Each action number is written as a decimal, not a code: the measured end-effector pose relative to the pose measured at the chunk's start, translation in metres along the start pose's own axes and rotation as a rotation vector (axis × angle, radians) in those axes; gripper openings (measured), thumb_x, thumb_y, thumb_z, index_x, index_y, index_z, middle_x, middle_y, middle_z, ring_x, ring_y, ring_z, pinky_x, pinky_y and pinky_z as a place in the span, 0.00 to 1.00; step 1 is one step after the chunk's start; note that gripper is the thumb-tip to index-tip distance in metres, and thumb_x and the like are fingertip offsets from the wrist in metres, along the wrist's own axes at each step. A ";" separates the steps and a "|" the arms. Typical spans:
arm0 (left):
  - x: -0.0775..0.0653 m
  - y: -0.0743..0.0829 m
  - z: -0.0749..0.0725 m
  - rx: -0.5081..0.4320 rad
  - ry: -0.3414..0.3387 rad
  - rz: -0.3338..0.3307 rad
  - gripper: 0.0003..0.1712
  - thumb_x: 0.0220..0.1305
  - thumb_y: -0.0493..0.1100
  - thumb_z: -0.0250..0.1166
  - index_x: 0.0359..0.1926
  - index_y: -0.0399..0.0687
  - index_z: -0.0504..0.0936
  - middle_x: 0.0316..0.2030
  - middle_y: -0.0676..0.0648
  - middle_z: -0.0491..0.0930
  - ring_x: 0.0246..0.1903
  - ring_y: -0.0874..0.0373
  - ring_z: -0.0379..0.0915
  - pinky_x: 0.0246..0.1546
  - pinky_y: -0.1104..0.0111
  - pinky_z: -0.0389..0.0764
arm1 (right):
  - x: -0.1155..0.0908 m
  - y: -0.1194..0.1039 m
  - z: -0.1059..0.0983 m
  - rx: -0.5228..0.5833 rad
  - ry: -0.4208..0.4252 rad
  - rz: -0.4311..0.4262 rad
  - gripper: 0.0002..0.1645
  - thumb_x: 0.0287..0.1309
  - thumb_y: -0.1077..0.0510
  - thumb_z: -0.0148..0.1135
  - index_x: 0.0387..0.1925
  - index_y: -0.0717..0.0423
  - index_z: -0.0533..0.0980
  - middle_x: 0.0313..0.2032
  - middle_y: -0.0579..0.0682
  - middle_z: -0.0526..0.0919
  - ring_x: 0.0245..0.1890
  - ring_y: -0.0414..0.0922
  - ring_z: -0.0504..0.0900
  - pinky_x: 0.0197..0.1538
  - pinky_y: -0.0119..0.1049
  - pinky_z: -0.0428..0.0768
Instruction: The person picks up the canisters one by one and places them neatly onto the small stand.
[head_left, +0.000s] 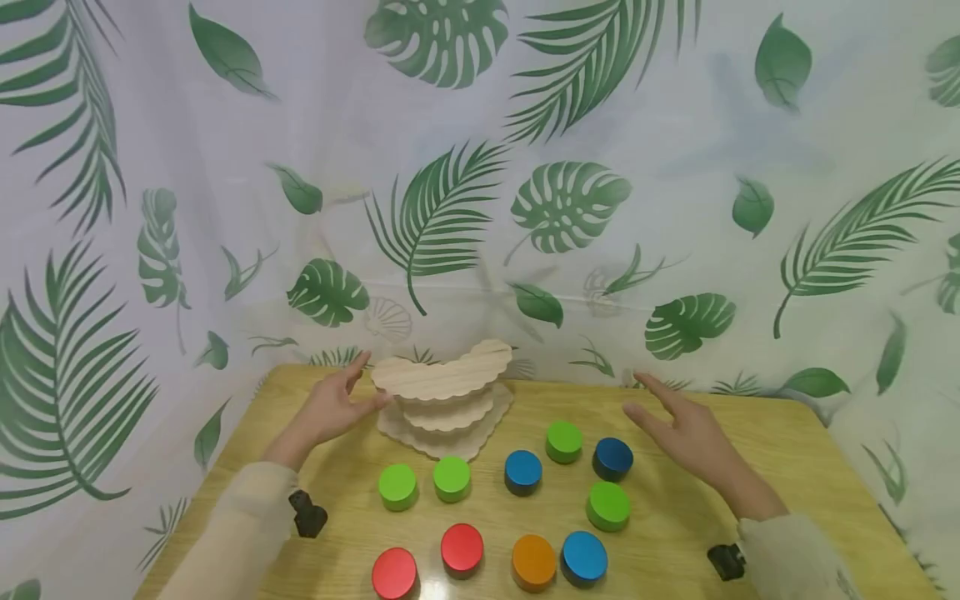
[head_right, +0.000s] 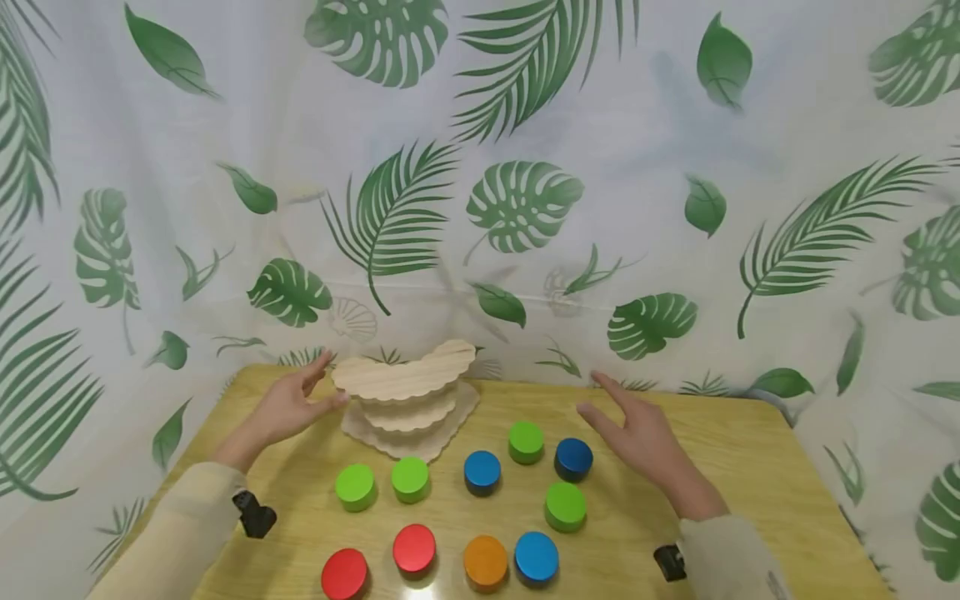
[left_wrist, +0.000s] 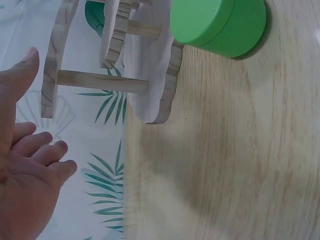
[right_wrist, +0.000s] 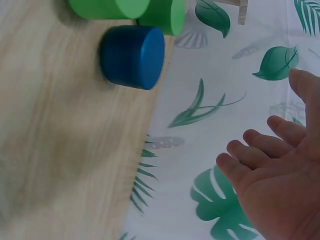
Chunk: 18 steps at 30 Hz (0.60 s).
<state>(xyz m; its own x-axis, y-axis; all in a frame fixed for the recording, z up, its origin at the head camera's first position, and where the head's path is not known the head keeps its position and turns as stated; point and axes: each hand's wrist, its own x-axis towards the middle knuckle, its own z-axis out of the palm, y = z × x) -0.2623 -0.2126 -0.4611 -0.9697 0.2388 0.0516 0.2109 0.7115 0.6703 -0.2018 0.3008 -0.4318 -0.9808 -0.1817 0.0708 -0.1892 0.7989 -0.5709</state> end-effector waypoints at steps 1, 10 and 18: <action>0.001 -0.002 0.001 -0.028 0.006 0.000 0.54 0.72 0.60 0.68 0.84 0.41 0.52 0.80 0.32 0.56 0.74 0.31 0.64 0.74 0.43 0.68 | -0.001 0.001 0.002 0.011 -0.001 -0.002 0.44 0.78 0.36 0.53 0.83 0.55 0.57 0.78 0.69 0.63 0.70 0.74 0.71 0.64 0.71 0.75; 0.005 -0.009 0.012 -0.220 0.054 -0.001 0.46 0.77 0.53 0.65 0.83 0.38 0.55 0.79 0.32 0.60 0.77 0.33 0.60 0.76 0.48 0.65 | -0.012 0.018 0.017 0.117 -0.027 -0.007 0.43 0.78 0.40 0.57 0.80 0.61 0.62 0.77 0.67 0.65 0.73 0.71 0.68 0.69 0.66 0.73; 0.009 -0.009 0.018 -0.254 0.043 0.017 0.44 0.77 0.49 0.66 0.82 0.39 0.56 0.81 0.35 0.56 0.76 0.33 0.61 0.72 0.47 0.71 | -0.021 0.042 0.032 0.206 -0.086 0.040 0.39 0.78 0.43 0.58 0.78 0.61 0.65 0.75 0.65 0.69 0.73 0.68 0.71 0.69 0.60 0.76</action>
<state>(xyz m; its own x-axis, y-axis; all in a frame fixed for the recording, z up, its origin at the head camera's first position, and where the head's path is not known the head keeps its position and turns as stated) -0.2703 -0.2046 -0.4800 -0.9718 0.2169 0.0922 0.1946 0.5177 0.8331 -0.1872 0.3200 -0.4831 -0.9780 -0.2076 -0.0204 -0.1280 0.6742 -0.7273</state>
